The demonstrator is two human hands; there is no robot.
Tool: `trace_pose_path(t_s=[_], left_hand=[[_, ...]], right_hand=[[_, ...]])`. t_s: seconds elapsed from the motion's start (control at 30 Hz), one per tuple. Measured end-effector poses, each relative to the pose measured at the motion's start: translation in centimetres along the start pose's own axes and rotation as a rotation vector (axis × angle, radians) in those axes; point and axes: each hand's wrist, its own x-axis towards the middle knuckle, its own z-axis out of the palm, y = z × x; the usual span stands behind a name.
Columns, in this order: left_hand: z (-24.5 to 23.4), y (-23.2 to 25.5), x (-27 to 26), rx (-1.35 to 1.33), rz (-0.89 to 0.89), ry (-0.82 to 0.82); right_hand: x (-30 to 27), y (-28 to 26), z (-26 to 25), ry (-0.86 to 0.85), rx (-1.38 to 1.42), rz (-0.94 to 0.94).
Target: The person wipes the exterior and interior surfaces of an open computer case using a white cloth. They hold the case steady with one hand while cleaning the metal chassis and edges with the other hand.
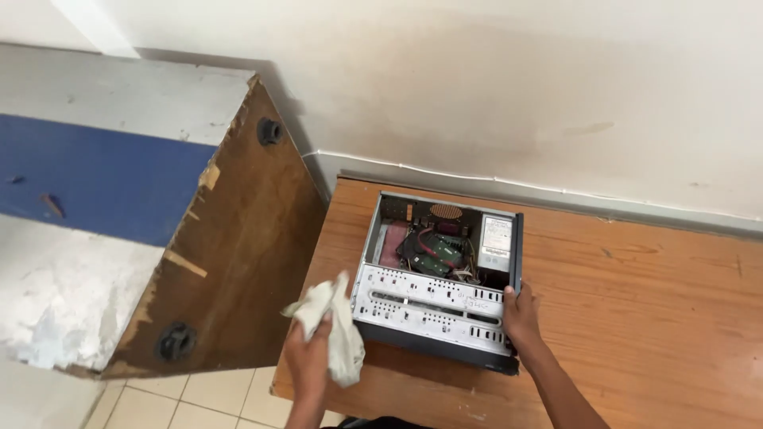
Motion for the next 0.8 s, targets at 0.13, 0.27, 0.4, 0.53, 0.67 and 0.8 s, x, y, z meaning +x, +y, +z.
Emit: trace_pose_path(t_s=[0.13,0.27,0.4,0.53,0.67,0.8], left_hand=[[5.0,-0.7,-0.7,0.228,0.375,-0.081],[11.4,-4.2,-3.6,0.942,0.826,-0.264],[16.4,-7.0,-9.2,0.875,0.987,-0.66],[15.9,-6.2,-12.1,0.961,1.089,-0.747],[11.6,-4.2,-9.5,0.887,0.773,-0.432],[8.3,-3.7,-6.5,0.798,0.635,-0.174]], right_hand=[[0.5,-0.2,-0.3,-0.035,-0.1,-0.009],[0.6,1.0,-0.8,-0.171,0.097,-0.057],[0.4,0.2,0.1,-0.221,0.047,0.016],[0.2,-1.5,-1.0,-0.325,0.192,0.119],[1.8,1.3,0.0,-0.274,0.126,-0.006],[1.4,1.7,0.0,-0.232,0.032,-0.061]])
